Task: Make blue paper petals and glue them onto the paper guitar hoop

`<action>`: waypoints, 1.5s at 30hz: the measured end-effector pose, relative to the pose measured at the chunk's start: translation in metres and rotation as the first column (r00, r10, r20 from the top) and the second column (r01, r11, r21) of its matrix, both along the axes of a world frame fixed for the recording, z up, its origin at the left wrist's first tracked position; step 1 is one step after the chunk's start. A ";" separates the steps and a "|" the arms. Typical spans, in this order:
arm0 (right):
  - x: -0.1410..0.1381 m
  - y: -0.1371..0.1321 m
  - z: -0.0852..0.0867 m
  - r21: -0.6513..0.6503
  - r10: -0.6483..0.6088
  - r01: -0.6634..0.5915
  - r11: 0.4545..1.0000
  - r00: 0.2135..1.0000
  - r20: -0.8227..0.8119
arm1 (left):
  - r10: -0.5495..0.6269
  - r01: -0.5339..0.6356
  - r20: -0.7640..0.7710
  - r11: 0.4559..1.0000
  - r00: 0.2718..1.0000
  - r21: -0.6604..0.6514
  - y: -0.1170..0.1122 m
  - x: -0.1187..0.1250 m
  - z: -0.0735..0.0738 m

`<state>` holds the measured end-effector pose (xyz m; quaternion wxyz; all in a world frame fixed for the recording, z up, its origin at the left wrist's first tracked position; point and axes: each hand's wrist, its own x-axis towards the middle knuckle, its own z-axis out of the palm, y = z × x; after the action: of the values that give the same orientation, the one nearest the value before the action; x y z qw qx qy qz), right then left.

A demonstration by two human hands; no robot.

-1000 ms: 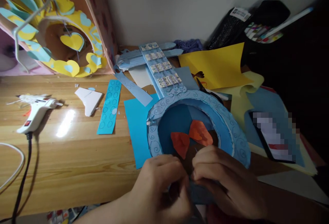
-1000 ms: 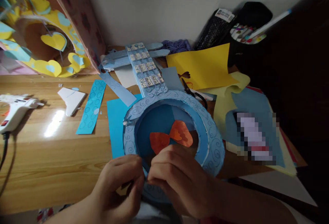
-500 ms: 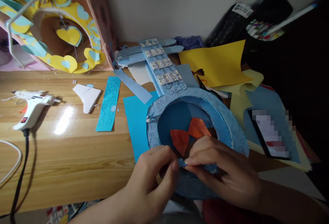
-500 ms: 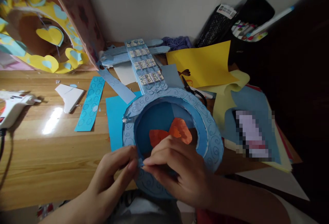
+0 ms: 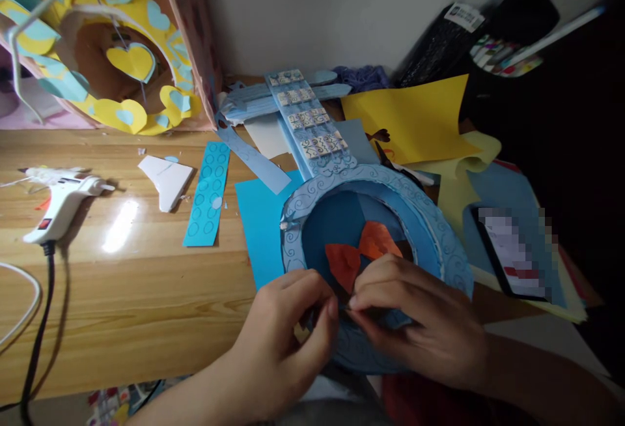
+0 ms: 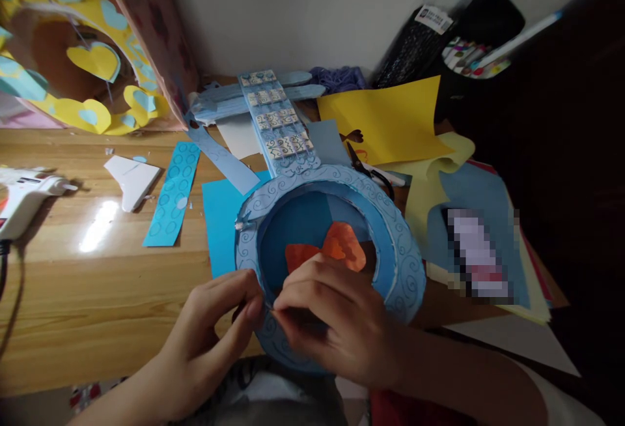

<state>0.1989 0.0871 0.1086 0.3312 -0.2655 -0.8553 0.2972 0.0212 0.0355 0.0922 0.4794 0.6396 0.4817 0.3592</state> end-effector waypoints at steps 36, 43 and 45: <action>-0.007 0.012 0.004 -0.145 0.073 -0.067 0.987 0.997 0.037 | 0.314 -0.077 0.375 0.845 0.872 -0.529 0.007 -0.008 -0.002; -0.005 0.007 0.004 -0.081 0.044 -0.041 0.996 0.998 0.038 | 0.345 -0.076 0.396 0.827 0.851 -0.557 0.005 -0.007 -0.003; -0.004 0.009 0.006 -0.095 0.069 -0.064 0.993 0.997 0.045 | 0.314 -0.068 0.375 0.837 0.872 -0.542 0.006 -0.007 -0.002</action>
<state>0.1947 0.0963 0.1142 0.2877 -0.2590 -0.8565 0.3413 0.0147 0.0412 0.0906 0.6905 0.3350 0.4985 0.4031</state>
